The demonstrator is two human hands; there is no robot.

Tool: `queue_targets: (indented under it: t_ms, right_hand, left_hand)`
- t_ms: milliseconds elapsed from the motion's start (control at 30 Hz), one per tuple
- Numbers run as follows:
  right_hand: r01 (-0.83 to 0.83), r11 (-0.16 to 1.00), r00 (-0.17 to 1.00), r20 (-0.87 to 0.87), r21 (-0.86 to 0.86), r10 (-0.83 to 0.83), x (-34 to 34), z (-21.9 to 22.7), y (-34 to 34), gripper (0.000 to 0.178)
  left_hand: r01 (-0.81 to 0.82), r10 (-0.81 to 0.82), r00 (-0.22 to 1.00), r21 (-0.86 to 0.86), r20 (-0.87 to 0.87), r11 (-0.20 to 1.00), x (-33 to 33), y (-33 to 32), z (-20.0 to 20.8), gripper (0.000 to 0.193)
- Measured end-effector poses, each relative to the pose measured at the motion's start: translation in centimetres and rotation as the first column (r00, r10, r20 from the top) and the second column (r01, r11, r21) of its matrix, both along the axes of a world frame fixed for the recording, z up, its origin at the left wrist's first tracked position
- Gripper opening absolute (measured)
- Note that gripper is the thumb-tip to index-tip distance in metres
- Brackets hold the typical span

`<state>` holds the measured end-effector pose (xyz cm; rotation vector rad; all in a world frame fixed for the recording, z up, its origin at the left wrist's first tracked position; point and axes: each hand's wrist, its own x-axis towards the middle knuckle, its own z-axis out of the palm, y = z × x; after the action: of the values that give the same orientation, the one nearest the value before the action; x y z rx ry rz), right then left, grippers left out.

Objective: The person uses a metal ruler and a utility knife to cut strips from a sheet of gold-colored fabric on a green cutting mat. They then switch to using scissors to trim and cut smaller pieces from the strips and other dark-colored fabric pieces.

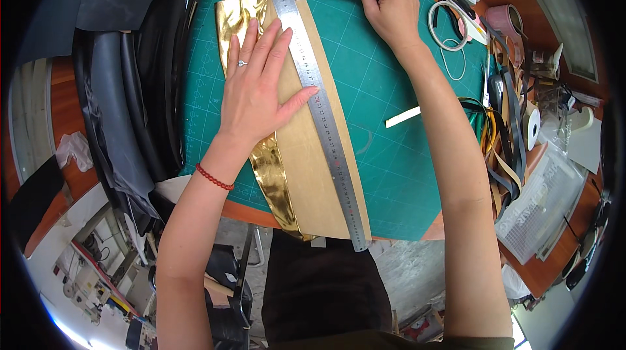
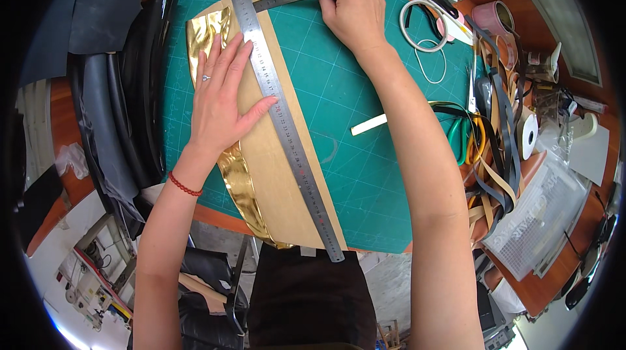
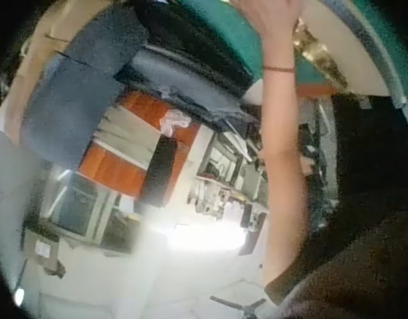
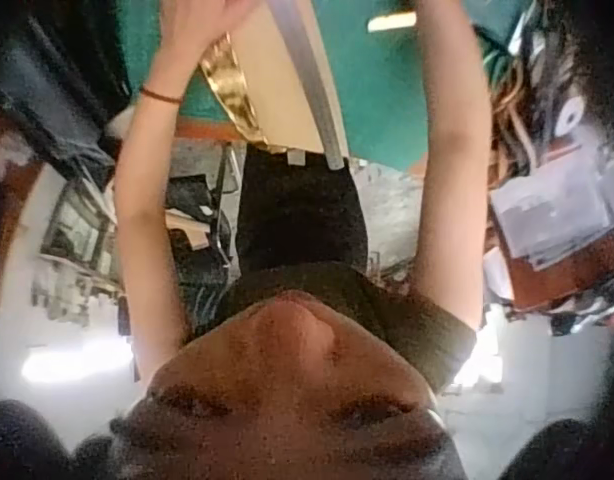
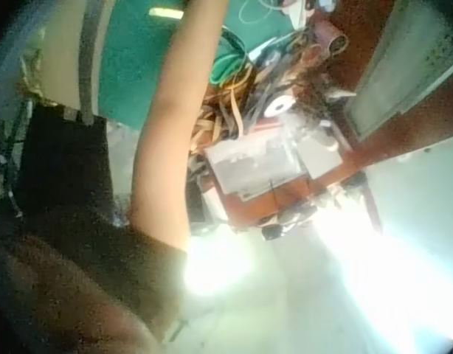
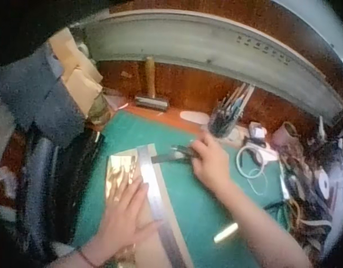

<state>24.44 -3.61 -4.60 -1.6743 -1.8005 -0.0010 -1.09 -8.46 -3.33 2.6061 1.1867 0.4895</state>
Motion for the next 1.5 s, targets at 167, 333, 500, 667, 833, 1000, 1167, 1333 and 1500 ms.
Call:
queue_targets:
  t_ms: [167,333,500,667,833,1000,1167,1333,1500]
  right_hand:
    - [-0.009,1.000,1.000,-0.013,-0.001,0.009,-0.1,0.2,-0.1,0.020]
    - [0.026,0.999,1.000,0.005,-0.023,-0.026,-0.2,0.0,-0.1,0.020]
    - [-0.014,0.998,1.000,-0.012,0.064,0.015,-0.2,-0.1,-0.1,0.020]
    - [0.010,1.000,0.999,0.035,-0.019,-0.009,0.1,0.5,-0.3,0.019]
    - [-0.107,0.994,0.991,-0.090,-0.037,0.103,0.6,1.5,-3.7,0.021]
    - [-0.196,0.926,0.976,-0.157,-0.323,0.152,1.2,4.5,-12.3,0.022]
    - [-0.135,0.908,0.983,-0.172,-0.397,0.071,1.5,4.0,-16.5,0.022]
    - [-0.109,0.938,0.985,-0.166,-0.328,0.056,1.0,3.1,-17.1,0.023]
    - [-0.108,0.950,0.983,-0.173,-0.293,0.059,0.7,2.8,-17.3,0.022]
  left_hand:
    - [-0.003,0.003,1.000,0.011,-0.007,1.000,0.0,0.0,0.0,0.082]
    - [-0.006,0.007,1.000,0.026,-0.012,1.000,0.0,0.0,-0.2,0.082]
    - [-0.004,0.006,1.000,0.040,-0.026,0.999,0.1,-0.1,-0.3,0.080]
    - [0.025,-0.019,0.998,0.097,-0.060,0.995,0.0,1.6,-0.5,0.078]
    - [0.003,0.006,0.998,0.141,-0.064,0.990,-0.6,4.9,-1.4,0.077]
    - [0.021,-0.005,0.990,0.108,-0.140,0.994,-0.8,5.8,-1.7,0.087]
    - [0.084,-0.093,0.978,-0.055,-0.185,0.995,-0.8,6.2,-0.3,0.117]
    - [0.096,-0.102,0.972,-0.035,-0.213,0.995,-1.2,6.5,-0.7,0.130]
    - [0.101,-0.098,0.976,0.006,-0.197,0.995,-1.4,6.8,-1.5,0.128]
